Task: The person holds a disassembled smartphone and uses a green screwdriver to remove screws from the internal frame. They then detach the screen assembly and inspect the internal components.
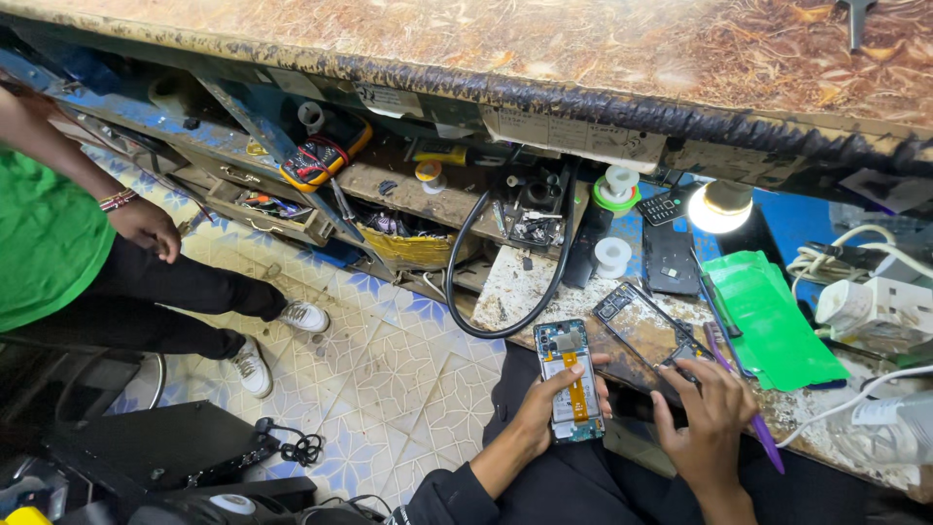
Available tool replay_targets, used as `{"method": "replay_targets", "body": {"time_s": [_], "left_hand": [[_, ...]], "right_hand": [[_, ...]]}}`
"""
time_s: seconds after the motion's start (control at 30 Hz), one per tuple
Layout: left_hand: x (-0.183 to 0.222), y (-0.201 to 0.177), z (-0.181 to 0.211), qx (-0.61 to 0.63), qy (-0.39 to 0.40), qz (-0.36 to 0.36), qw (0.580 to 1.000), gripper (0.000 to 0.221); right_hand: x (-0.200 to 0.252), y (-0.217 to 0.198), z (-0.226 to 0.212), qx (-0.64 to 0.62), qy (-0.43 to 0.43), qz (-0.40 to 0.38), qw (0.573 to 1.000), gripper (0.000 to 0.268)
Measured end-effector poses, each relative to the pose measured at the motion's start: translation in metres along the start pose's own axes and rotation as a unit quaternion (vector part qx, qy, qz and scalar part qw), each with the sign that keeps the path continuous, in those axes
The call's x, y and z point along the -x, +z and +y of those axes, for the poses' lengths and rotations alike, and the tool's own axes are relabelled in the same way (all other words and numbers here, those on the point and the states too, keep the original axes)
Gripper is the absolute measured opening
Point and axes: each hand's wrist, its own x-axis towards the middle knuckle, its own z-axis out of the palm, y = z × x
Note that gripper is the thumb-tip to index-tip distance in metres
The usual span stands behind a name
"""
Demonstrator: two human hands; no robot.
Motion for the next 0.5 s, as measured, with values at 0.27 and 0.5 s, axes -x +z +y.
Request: {"method": "replay_targets", "body": {"time_s": [0.27,0.5], "left_hand": [[0.005,0.009,0.007,-0.024,0.006,0.010,1.000,0.055],[0.006,0.009,0.007,-0.026,0.004,0.021,0.999,0.054]], "right_hand": [[0.002,-0.009,0.000,-0.043,-0.014,-0.025,0.999,0.042],[0.015,0.000,0.001,-0.088,-0.001,0.001,0.996,0.031]]}}
